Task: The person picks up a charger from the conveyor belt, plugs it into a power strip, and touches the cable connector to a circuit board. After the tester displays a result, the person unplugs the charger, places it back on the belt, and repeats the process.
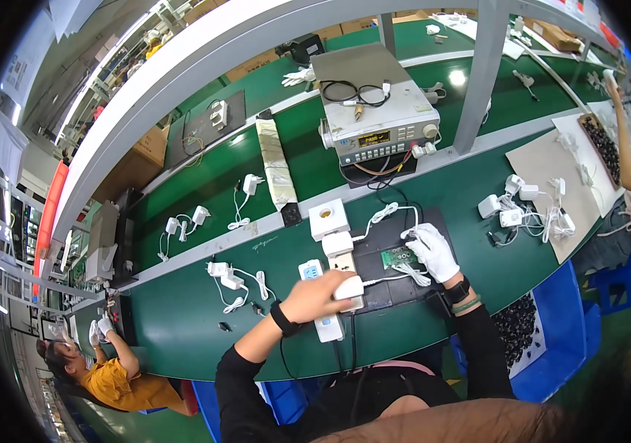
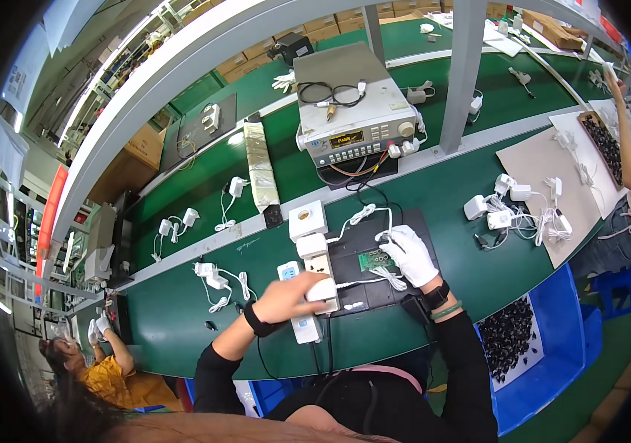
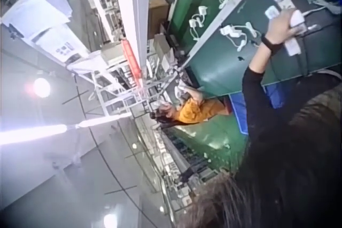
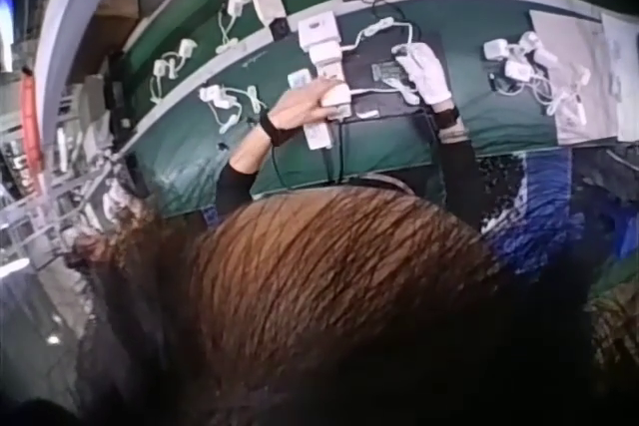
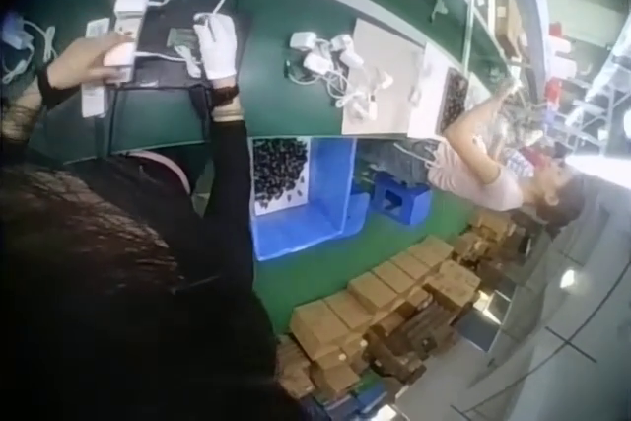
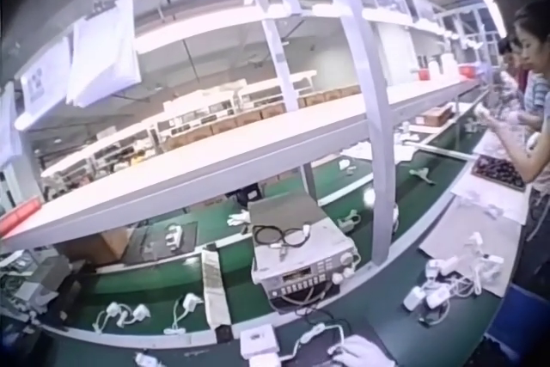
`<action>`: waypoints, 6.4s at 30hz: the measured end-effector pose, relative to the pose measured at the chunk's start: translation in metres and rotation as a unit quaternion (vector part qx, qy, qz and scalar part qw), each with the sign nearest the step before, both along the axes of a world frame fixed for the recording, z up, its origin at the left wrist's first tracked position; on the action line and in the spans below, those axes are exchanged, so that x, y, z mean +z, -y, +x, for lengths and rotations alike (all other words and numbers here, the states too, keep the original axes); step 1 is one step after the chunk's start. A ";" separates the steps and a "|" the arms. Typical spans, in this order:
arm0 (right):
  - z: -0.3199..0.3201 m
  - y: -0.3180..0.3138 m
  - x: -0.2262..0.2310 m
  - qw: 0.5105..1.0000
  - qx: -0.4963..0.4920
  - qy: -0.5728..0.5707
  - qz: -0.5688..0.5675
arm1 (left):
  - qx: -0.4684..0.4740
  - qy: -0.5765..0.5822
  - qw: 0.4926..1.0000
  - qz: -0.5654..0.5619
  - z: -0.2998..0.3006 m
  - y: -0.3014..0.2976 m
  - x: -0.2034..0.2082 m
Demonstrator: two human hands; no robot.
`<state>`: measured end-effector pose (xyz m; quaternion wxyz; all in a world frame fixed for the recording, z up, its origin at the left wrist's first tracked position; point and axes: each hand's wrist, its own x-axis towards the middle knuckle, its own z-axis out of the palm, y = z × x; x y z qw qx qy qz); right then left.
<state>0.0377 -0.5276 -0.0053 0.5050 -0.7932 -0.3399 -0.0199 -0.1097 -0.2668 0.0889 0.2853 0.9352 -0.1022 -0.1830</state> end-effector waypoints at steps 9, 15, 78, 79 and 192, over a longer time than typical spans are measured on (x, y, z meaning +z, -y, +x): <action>-0.006 -0.013 0.016 0.994 -0.004 -0.111 0.010 | 0.236 0.080 0.780 -0.573 0.034 -0.048 0.040; -0.004 -0.019 0.010 0.990 0.003 0.123 -0.074 | 0.278 0.176 0.690 -0.645 0.109 -0.095 0.059; -0.104 -0.023 0.058 0.869 0.113 -0.371 0.306 | 0.134 -0.065 0.820 -0.552 -0.007 0.023 0.014; -0.106 -0.023 0.053 0.830 0.191 -0.450 0.270 | 0.105 -0.072 0.819 -0.560 -0.008 0.030 0.018; -0.016 0.044 0.049 0.882 0.008 -0.354 0.310 | 0.114 0.124 0.972 -0.164 0.076 -0.024 -0.049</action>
